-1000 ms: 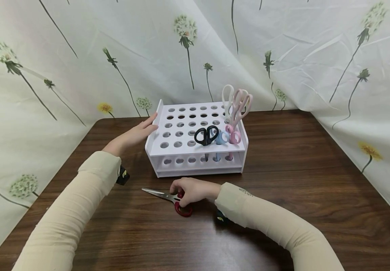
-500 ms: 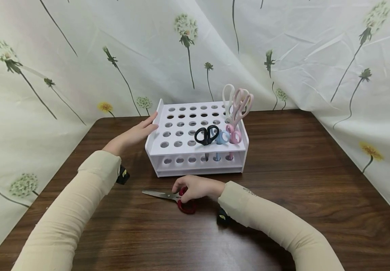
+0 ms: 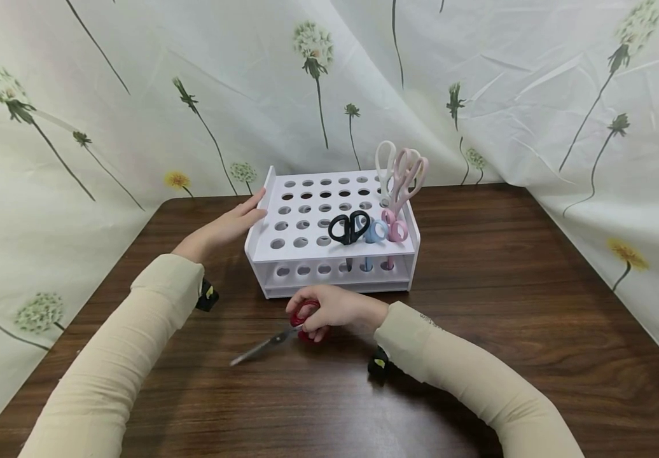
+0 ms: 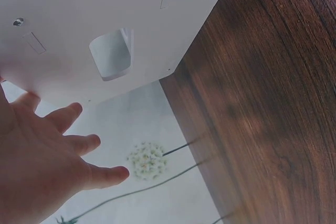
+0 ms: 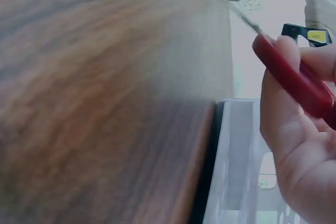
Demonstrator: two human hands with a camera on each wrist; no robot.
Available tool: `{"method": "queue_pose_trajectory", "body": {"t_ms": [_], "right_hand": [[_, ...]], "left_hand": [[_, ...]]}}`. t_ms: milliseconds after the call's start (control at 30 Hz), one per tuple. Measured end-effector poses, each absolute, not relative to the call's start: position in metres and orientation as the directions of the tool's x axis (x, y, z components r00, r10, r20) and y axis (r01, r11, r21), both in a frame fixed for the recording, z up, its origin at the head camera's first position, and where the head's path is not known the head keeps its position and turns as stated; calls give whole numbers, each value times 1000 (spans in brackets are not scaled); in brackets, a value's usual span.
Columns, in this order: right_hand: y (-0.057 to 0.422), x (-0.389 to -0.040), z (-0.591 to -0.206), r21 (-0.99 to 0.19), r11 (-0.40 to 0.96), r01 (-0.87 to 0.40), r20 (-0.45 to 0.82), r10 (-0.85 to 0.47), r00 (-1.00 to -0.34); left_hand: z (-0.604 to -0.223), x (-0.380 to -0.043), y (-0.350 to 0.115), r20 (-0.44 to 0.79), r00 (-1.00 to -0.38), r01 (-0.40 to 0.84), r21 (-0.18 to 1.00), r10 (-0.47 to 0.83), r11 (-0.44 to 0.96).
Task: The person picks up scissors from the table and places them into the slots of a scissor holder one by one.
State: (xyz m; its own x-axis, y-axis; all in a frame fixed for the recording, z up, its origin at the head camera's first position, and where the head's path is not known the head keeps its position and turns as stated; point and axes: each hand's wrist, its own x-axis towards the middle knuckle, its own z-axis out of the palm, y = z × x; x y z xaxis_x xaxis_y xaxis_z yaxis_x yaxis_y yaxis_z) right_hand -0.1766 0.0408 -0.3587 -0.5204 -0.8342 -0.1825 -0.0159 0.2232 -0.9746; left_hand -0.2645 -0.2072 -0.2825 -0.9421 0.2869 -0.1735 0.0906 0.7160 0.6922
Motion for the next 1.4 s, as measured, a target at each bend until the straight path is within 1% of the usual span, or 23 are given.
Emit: {"method": "queue_pose_trajectory", "body": {"t_ms": [167, 233, 400, 533, 700, 900, 1033, 1200, 1400], "right_hand": [[40, -176, -352, -981, 191, -33, -147, -844, -515], [41, -176, -350, -984, 176, -32, -133, -839, -528], [44, -178, -344, -988, 151, 5, -125, -797, -590], [46, -178, -339, -990, 141, 9, -114, -760, -640], [48, -177, -334, -996, 89, 6, -69, -721, -690], [50, -176, -326, -997, 66, -31, -22, -677, -735], [53, -177, -319, -997, 46, -67, 20, -666, -746], [60, -178, -302, -988, 37, -148, 89, -647, -758], [70, -179, -280, -979, 38, -202, 144, -573, -806]], "left_hand": [[-283, -265, -208, -174, -943, 90, 689, 284, 719], [-283, -265, -208, -174, -943, 89, 687, 283, 721], [-283, -264, -208, -181, -941, 86, 688, 285, 721], [-283, -264, -208, -181, -941, 85, 691, 286, 718], [-282, -264, -208, -181, -941, 87, 687, 286, 721], [-283, -264, -207, -180, -943, 82, 687, 279, 722], [-283, -265, -208, -184, -943, 77, 690, 278, 720], [-283, -265, -208, -184, -941, 79, 696, 284, 713], [-284, -266, -208, -177, -938, 94, 697, 297, 711]]}}
